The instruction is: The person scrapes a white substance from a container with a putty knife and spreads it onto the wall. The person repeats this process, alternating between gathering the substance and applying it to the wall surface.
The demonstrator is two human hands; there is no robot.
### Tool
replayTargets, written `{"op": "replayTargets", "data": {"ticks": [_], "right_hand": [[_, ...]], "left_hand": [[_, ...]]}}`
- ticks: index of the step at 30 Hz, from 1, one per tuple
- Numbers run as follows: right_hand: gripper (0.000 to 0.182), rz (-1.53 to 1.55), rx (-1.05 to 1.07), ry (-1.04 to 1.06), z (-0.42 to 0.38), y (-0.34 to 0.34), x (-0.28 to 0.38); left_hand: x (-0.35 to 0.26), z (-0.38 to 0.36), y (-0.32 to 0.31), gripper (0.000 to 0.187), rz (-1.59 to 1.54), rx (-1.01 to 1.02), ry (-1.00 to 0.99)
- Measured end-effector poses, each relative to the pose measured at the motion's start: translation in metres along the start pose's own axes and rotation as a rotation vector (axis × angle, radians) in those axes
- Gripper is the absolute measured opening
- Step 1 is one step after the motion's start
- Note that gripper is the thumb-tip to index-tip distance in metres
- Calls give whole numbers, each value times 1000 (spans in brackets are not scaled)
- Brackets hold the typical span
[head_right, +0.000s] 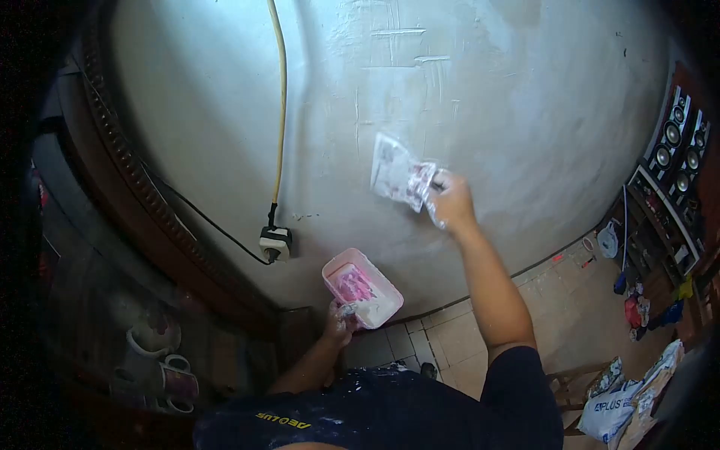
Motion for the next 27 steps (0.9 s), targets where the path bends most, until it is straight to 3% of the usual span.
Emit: {"op": "replayTargets", "data": {"ticks": [1, 3, 5, 6, 7, 8, 10, 13, 17, 19, 20, 24, 25, 26, 27], "right_hand": [[19, 174, -85, -47, 20, 14, 12], [21, -211, -294, 48, 56, 51, 64], [23, -540, -550, 544, 83, 74, 118], [26, -658, -536, 344, 100, 86, 135], [26, -797, -541, 492, 113, 90, 151], [26, -793, -549, 501, 131, 95, 158], [25, -1075, -518, 748, 160, 97, 174], [24, -1291, -367, 702, 168, 88, 186], [18, -1348, -362, 736, 166, 71, 165], [14, -1312, -160, 602, 150, 51, 146], [10, -1229, -187, 781, 147, 44, 120], [11, -1250, 128, 573, 80, 14, 74], [10, -1229, 77, 736, 61, 0, 32], [11, -1207, 225, 581, 48, -7, 19], [12, -1200, 208, 579, 37, -15, 12]], "left_hand": [[-8, -6, -10, 49, 5, 3, -2], [-22, -15, -34, 47, -52, 38, -50], [-23, -12, -32, 46, -51, 31, -69], [-22, -11, -30, 45, -54, 20, -76], [-19, -8, -24, 45, -50, 25, -86], [-15, -3, -15, 44, -35, 65, -108], [-15, -2, -9, 44, -14, 106, -140], [-15, -10, -10, 43, -76, -10, -71], [-13, -15, -7, 43, -109, -4, -122], [-9, -10, 1, 44, -108, -23, -112], [-10, -7, 3, 44, -126, -10, -139], [15, 5, 37, 51, -25, 54, -113], [16, -3, 27, 51, -31, 47, -91], [3, -6, 6, 47, -57, -4, -51], [-2, -9, -4, 44, -82, -53, -12]]}}
Point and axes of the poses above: each hand's wrist, its own z-axis towards the middle knuckle, its own y-axis out of the back of the hand, x = y × z, the point moved 1 cm from there along z, towards the middle knuckle, and after that the axes turned 6 degrees about x, right-handed, at the moved point
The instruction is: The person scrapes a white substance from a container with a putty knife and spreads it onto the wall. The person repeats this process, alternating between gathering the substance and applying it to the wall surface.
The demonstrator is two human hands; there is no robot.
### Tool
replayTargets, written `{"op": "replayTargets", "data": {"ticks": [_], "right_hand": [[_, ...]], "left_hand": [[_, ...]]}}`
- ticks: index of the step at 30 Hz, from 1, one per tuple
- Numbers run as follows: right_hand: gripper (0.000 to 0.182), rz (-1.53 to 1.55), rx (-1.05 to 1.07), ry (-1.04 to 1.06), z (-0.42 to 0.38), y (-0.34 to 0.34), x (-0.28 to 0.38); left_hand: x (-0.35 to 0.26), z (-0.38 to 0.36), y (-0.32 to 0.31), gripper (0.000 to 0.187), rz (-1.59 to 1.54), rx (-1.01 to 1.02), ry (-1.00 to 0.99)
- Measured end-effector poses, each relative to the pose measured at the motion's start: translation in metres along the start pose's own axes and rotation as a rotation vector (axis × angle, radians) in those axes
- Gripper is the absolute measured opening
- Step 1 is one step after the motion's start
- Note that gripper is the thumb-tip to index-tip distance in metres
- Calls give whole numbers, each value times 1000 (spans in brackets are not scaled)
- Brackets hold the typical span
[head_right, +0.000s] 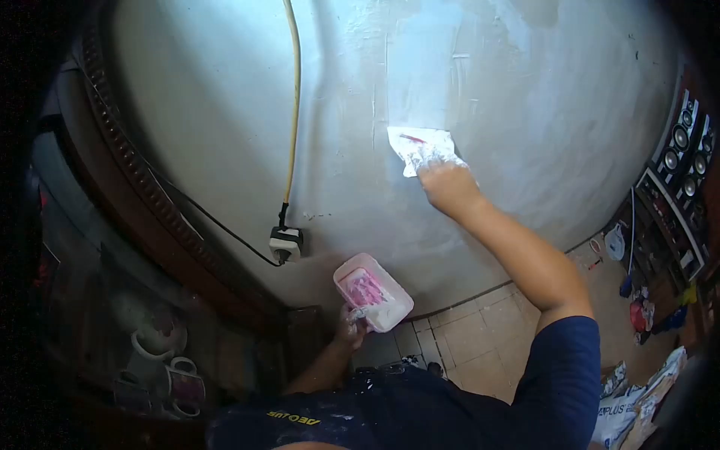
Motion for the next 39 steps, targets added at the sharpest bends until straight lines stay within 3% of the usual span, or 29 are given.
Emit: {"op": "replayTargets", "data": {"ticks": [2, 4, 9, 11, 15, 20, 22, 26, 30, 34, 36, 37, 39], "right_hand": [[13, 2, -18, -20, -8, -1, 7], [16, 166, -135, -209, -6, 13, 2], [29, 369, -349, -475, 24, 81, -62], [33, 353, -452, -421, 49, 113, -99], [34, 0, -505, -431, 95, 153, -138], [33, -133, -382, -378, 95, 122, -135], [33, -113, -323, -391, 83, 107, -122], [31, 29, -308, -444, 51, 62, -88], [31, 233, -204, -638, 32, 24, -37], [29, 332, -192, -705, 22, -16, 6], [27, 597, -374, -858, 20, -37, 26], [27, 595, -369, -859, 20, -50, 36], [25, 934, -543, -930, 20, -66, 51]], "left_hand": [[5, 5, 8, 45, 42, 59, 8], [1, 8, 3, 47, 87, 128, -3], [-5, 7, 3, 46, 57, 112, 0], [-3, 7, 9, 45, 85, 157, 23], [-9, 0, 1, 44, 64, 85, 34], [3, -1, 18, 42, 18, 47, -5], [0, 0, 17, 41, 0, 129, 13], [9, 10, 13, 45, 28, 58, -36], [14, 19, 6, 50, 40, 46, 40], [20, 27, 9, 47, 96, 104, 110], [23, 27, 5, 47, 79, 84, 105], [23, 27, 7, 47, 62, 63, 94], [27, 30, 14, 46, 56, 61, 99]]}}
Point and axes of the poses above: each hand's wrist, its own z-axis towards the middle knuckle, its own y-axis out of the back of the hand, x = y × z, the point moved 1 cm from there along z, towards the middle knuckle, and after that the axes turned 6 degrees about x, right-handed, at the moved point
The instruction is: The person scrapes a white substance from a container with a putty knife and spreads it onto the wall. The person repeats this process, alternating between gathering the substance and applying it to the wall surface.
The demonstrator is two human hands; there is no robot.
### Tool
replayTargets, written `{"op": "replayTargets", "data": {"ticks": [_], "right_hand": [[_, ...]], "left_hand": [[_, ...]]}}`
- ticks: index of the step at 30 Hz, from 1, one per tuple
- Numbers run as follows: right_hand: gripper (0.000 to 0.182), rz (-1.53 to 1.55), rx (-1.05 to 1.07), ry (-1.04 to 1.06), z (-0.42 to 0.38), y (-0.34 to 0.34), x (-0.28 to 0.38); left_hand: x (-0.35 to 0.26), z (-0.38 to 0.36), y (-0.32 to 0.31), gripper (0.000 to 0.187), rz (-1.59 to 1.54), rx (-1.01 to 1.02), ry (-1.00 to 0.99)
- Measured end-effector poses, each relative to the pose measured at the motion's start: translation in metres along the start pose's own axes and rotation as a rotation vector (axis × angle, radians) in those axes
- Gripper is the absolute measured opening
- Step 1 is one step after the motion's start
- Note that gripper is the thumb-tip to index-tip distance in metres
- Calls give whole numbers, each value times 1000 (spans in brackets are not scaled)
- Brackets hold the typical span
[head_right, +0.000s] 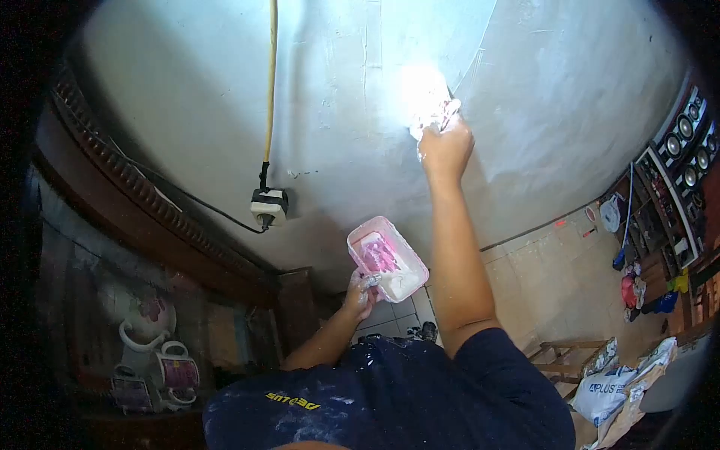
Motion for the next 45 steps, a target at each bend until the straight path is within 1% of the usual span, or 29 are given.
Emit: {"op": "replayTargets", "data": {"ticks": [1, 2, 4, 5, 6, 8, 10, 11, 14, 18, 19, 21, 22, 24, 26, 28, 29, 30, 31, 32, 34, 36, 37, 38, 40, 42, 43, 44, 45], "right_hand": [[24, -80, -53, -79, -5, -7, -1], [24, -76, -51, -79, -9, -14, 2], [19, 524, -135, -257, -17, -18, 19], [16, 669, -65, -326, -17, -15, 24], [16, 671, -64, -328, -17, -13, 27], [18, 907, -85, -342, -14, -11, 31], [16, 1002, -108, -363, -10, -11, 32], [14, 1098, -133, -379, -6, -11, 33], [15, 1053, -247, -436, 4, -21, 35], [15, 1207, -173, -435, 16, -2, 85], [15, 1215, -178, -421, 23, 5, 100], [19, 1175, -151, -462, 38, 11, 121], [19, 1181, -149, -454, 48, 10, 123], [25, 1163, -276, -336, 78, 6, 121], [28, 1209, -206, -253, 111, 0, 123], [20, 1095, -200, -370, 125, 16, 160], [20, 1098, -250, -317, 136, 15, 172], [20, 1099, -300, -266, 152, 12, 179], [37, 1056, -149, -241, 167, 20, 185], [22, 1141, -129, -155, 176, 19, 191], [19, 1296, -78, -197, 170, 29, 212], [21, 1303, 66, -112, 186, 25, 187], [26, 1325, 40, -208, 179, 30, 185], [18, 1329, 77, -174, 193, 27, 159], [19, 1381, 39, -248, 153, 43, 176], [22, 1371, 284, -152, 155, 43, 141], [22, 1399, 329, -145, 137, 51, 148], [22, 1479, 73, -386, 117, 57, 152], [22, 1480, 154, -349, 110, 57, 137]], "left_hand": [[1, 0, 3, 45, -3, -1, 4], [2, -2, 6, 45, -2, -3, 1], [-2, -8, 4, 44, 18, -8, 8], [-3, -9, 7, 44, 18, -10, 6], [-6, -9, 8, 44, 54, 11, 22], [-5, -13, 6, 43, 91, 28, 40], [-16, -22, -14, 42, -3, -104, -32], [-20, -22, -20, 44, 4, -79, -22], [-17, -20, -14, 47, 90, -105, 12], [-17, -15, -15, 40, 104, -85, -61], [-21, -15, -14, 35, 79, -19, -66], [-32, -25, -34, 35, 81, -10, -85], [-37, -31, -46, 35, 75, -14, -95], [-39, -30, -49, 34, 67, -47, -98], [-39, -32, -49, 33, 62, -91, -89], [-40, -34, -49, 32, 64, -117, -73], [-39, -32, -36, 46, 56, -104, -25], [-39, -33, -33, 46, 66, -94, -27], [-39, -32, -32, 44, 51, -64, -21], [-38, -31, -29, 43, 36, -33, -17], [-38, -28, -27, 38, 94, -2, -22], [-38, -31, -30, 34, 51, 24, -38], [-32, -24, -22, 35, 53, 30, -71], [-34, -25, -27, 35, 49, 31, -76], [-42, -29, -44, 37, 54, -12, -73], [-49, -25, -51, 38, 67, -6, -80], [-51, -21, -55, 39, 80, 5, -82], [-53, -19, -59, 39, 77, -1, -79], [-56, -14, -63, 41, 66, 60, -106]]}}
Point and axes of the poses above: each hand's wrist, its own z-axis towards the middle knuckle, its own y-axis out of the back of the hand, x = y × z, the point moved 1 cm from there along z, towards the middle knuckle, and after that the axes turned 6 degrees about x, right-handed, at the moved point
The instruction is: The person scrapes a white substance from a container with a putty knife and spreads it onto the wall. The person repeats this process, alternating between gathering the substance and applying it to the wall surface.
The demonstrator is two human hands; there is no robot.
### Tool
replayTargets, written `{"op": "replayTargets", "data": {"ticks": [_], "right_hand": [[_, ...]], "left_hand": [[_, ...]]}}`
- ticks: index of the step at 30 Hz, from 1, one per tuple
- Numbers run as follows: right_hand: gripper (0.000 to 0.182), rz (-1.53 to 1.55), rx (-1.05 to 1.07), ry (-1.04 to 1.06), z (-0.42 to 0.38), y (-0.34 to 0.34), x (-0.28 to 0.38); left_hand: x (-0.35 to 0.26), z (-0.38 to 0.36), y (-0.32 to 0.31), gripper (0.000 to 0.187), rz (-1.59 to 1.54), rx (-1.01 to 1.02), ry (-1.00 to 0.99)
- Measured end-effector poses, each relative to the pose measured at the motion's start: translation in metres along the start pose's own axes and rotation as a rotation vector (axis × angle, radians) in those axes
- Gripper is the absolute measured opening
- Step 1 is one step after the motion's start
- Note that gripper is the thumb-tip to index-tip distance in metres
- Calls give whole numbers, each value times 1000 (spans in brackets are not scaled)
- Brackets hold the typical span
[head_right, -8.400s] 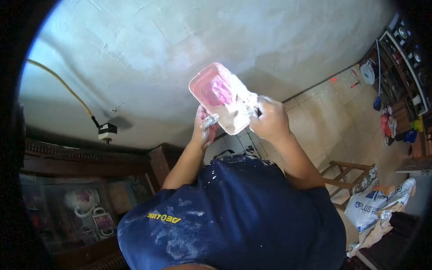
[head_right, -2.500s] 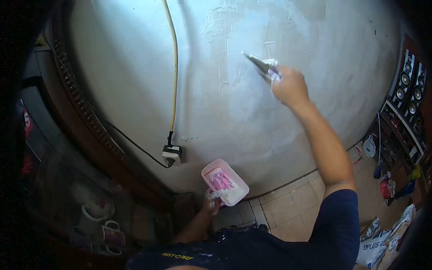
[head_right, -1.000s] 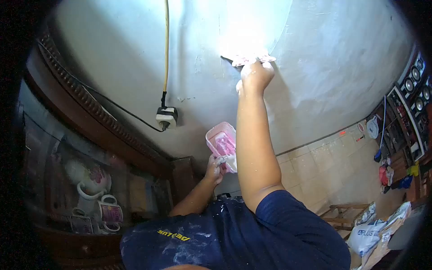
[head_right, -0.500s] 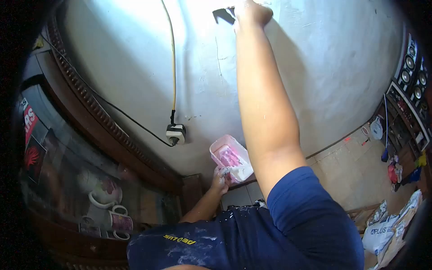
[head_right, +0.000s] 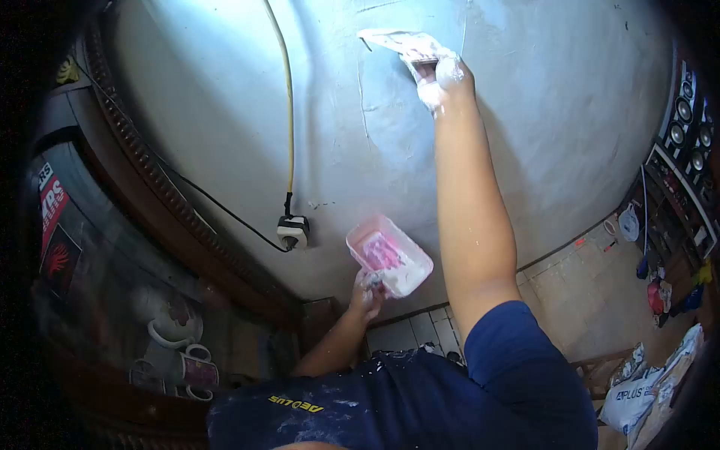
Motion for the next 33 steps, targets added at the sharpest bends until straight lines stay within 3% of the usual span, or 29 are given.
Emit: {"op": "replayTargets", "data": {"ticks": [1, 3, 4, 5, 6, 7, 8, 11, 13, 15, 16, 18, 19, 21, 24, 27, 29, 33], "right_hand": [[22, -15, 76, -27, 0, 24, -3], [19, 238, 601, -214, -8, 82, -9], [16, 173, 479, -209, -31, 87, -12], [18, -42, -46, -161, -75, 51, -9], [28, 99, 270, -250, -79, 107, -15], [36, 117, 369, -350, -93, 132, -15], [37, 50, 303, -367, -112, 142, -15], [39, -321, -27, -333, -169, 168, -21], [28, -409, -78, -305, -195, 197, -22], [20, -1328, 35, -342, -217, 208, -15], [20, -1331, 22, -357, -225, 214, -13], [16, -1544, 390, -60, -234, 233, -13], [25, -1571, 710, 229, -232, 247, -10], [34, -1748, 873, 241, -241, 263, -1], [37, -1845, 1029, 297, -248, 273, 13], [40, -1848, 1088, 210, -248, 289, 31], [33, -1797, 1064, 173, -244, 292, 42], [41, -1786, 1138, 152, -239, 315, 65]], "left_hand": [[-2, 6, -4, 43, -16, 59, -30], [-11, 7, -21, 48, -37, 59, -8], [-13, 7, -29, 49, -63, 35, -33], [-13, 12, -33, 50, -88, 12, -57], [-11, 16, -29, 50, -93, -9, -40], [-9, 23, -22, 47, -37, 78, -64], [-7, 29, -16, 44, 16, 165, -87], [-13, 32, -22, 44, -41, 84, -44], [-13, 30, -31, 46, -74, 39, -47], [-6, 33, -28, 48, -100, 6, -53], [-2, 35, -26, 48, -98, 20, -32], [6, 43, -26, 49, -78, 40, 2], [12, 45, -29, 49, -79, 35, 17], [22, 50, -35, 48, -12, -64, -15], [29, 53, -47, 51, 77, -77, 2], [39, 58, -52, 51, 105, -74, 57], [43, 63, -59, 47, 75, -78, 117], [64, 77, -57, 40, 62, -94, 215]]}}
Point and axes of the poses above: each hand's wrist, its own z-axis towards the middle knuckle, its own y-axis out of the back of the hand, x = y × z, the point moved 1 cm from there along z, towards the middle knuckle, and after that the axes turned 6 degrees about x, right-handed, at the moved point
